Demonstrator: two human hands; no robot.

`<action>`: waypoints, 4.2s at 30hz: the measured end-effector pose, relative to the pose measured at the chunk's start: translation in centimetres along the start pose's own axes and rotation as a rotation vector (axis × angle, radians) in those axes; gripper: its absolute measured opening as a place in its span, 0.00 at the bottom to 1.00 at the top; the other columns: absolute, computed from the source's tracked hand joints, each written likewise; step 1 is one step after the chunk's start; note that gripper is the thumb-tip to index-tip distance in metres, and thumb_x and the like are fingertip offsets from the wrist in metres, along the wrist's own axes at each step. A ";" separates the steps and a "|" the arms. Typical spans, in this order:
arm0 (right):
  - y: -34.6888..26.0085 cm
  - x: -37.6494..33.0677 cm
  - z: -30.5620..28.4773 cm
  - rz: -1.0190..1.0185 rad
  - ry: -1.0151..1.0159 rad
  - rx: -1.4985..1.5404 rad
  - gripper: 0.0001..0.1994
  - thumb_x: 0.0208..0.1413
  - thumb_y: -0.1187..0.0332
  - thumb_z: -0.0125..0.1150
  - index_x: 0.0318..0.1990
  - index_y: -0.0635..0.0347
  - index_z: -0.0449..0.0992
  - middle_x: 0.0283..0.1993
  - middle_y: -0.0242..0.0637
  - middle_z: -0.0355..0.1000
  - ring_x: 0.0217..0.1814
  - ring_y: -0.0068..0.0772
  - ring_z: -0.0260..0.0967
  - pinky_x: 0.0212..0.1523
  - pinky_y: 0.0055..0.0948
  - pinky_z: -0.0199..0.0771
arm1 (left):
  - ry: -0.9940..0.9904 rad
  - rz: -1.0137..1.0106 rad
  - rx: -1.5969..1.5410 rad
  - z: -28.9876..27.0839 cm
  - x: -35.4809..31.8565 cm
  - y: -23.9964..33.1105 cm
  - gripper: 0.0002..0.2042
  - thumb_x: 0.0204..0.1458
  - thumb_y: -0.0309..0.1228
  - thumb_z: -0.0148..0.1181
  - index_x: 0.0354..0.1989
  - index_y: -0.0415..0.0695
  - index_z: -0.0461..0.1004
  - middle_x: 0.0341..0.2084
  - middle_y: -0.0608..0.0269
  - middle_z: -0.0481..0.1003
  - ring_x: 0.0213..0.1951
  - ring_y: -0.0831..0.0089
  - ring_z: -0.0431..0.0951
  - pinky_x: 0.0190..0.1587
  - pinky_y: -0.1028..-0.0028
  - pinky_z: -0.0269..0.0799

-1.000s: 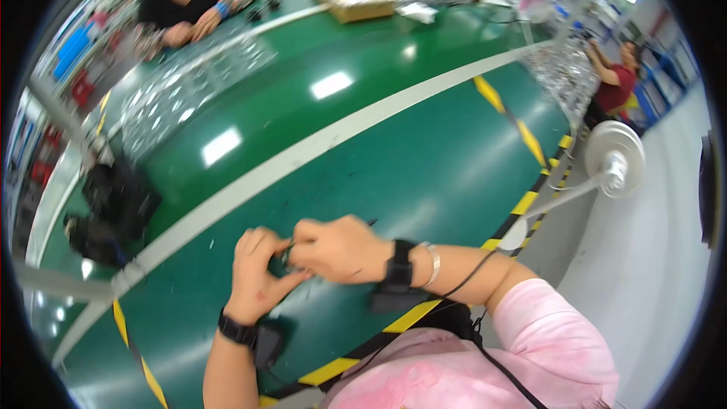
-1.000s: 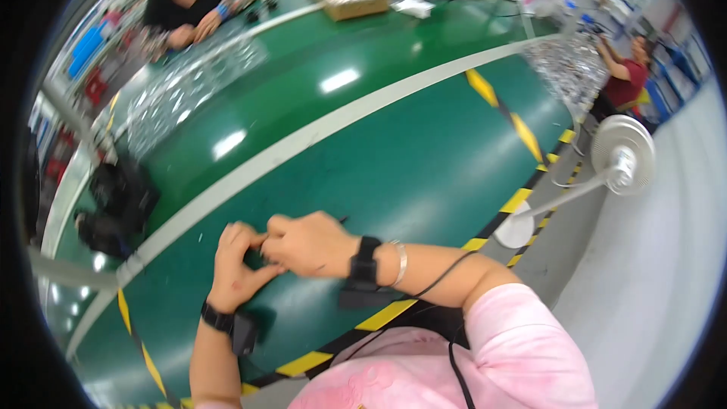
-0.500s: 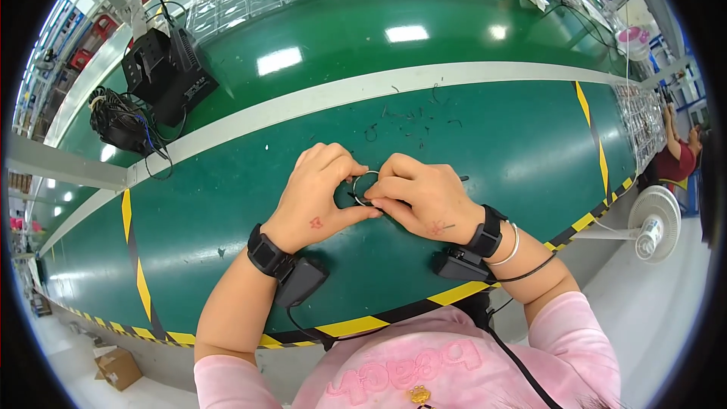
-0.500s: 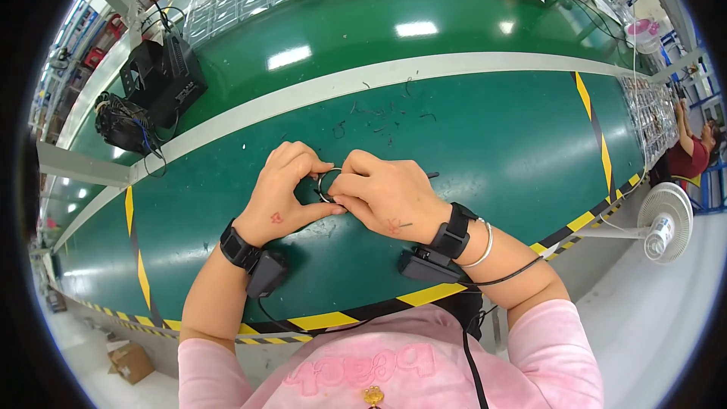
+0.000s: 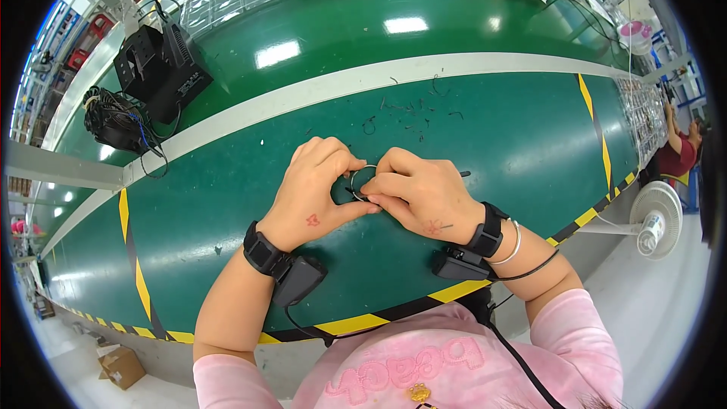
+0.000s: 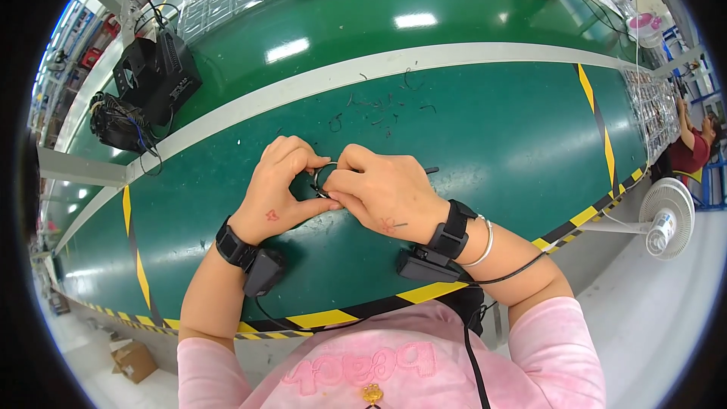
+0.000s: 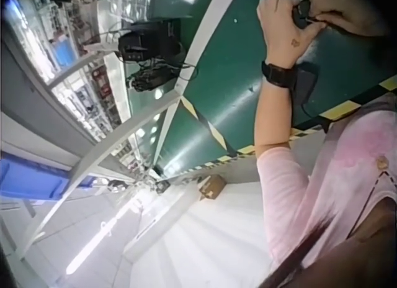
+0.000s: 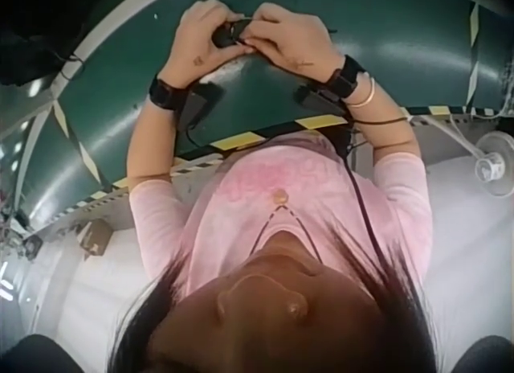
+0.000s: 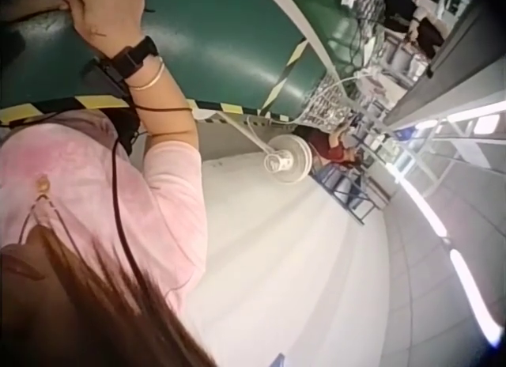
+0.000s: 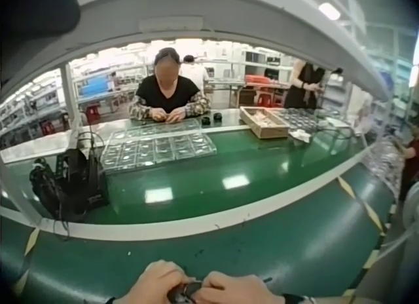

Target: The person scrapes the edges of a watch case with a small blade, turns it over to scrape the other side, and then repeats the process on a watch bezel.

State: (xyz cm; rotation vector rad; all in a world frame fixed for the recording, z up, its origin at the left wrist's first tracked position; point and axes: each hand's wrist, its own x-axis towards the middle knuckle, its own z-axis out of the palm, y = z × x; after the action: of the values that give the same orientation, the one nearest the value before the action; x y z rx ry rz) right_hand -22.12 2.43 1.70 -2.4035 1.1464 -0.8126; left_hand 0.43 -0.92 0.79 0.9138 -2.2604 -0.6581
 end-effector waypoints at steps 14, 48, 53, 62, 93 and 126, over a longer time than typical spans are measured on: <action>-0.2 -0.1 0.1 -0.017 -0.009 -0.023 0.06 0.56 0.68 0.72 0.40 0.46 0.83 0.37 0.27 0.69 0.29 0.30 0.73 0.25 0.32 0.71 | 0.015 -0.017 0.013 0.2 -0.1 0.0 0.24 0.36 0.36 0.84 0.40 0.43 0.77 0.33 0.62 0.72 0.39 0.60 0.72 0.47 0.63 0.68; -0.7 -0.1 0.6 0.010 0.017 -0.103 0.08 0.52 0.71 0.71 0.40 0.47 0.82 0.37 0.27 0.68 0.29 0.31 0.73 0.24 0.32 0.72 | 0.041 -0.011 0.020 0.5 -0.1 0.2 0.24 0.35 0.33 0.84 0.39 0.42 0.76 0.32 0.62 0.71 0.37 0.60 0.71 0.43 0.63 0.68; -1.0 0.3 0.9 0.010 0.066 -0.139 0.10 0.51 0.72 0.71 0.40 0.47 0.82 0.37 0.27 0.68 0.29 0.30 0.73 0.25 0.32 0.72 | 0.054 -0.003 0.053 0.4 0.0 0.1 0.24 0.34 0.33 0.84 0.38 0.42 0.76 0.32 0.62 0.71 0.37 0.60 0.70 0.42 0.63 0.68; -0.4 -0.2 0.5 0.005 0.013 -0.066 0.09 0.52 0.71 0.71 0.40 0.47 0.82 0.37 0.27 0.68 0.30 0.30 0.73 0.25 0.32 0.72 | 0.049 -0.027 0.034 0.6 0.0 0.4 0.24 0.34 0.32 0.84 0.38 0.42 0.75 0.32 0.61 0.71 0.36 0.60 0.70 0.42 0.64 0.68; -0.5 0.5 1.2 0.018 0.083 -0.115 0.06 0.55 0.71 0.70 0.40 0.47 0.82 0.37 0.27 0.68 0.29 0.30 0.73 0.25 0.32 0.72 | 0.066 -0.005 0.057 0.6 0.0 -0.1 0.24 0.34 0.31 0.84 0.37 0.42 0.74 0.31 0.61 0.70 0.36 0.60 0.70 0.41 0.63 0.68; -0.7 1.0 1.3 0.036 0.174 0.058 0.04 0.57 0.70 0.71 0.35 0.55 0.79 0.28 0.34 0.70 0.23 0.39 0.69 0.22 0.35 0.68 | 0.220 0.111 0.190 1.8 0.3 1.5 0.23 0.33 0.29 0.82 0.36 0.42 0.72 0.33 0.59 0.69 0.36 0.57 0.71 0.37 0.63 0.70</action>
State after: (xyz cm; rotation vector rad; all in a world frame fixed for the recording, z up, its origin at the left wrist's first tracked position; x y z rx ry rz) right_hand -20.42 2.11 1.43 -2.2954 1.2088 -1.0458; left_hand -1.59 0.22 0.59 0.8948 -2.1819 -0.2816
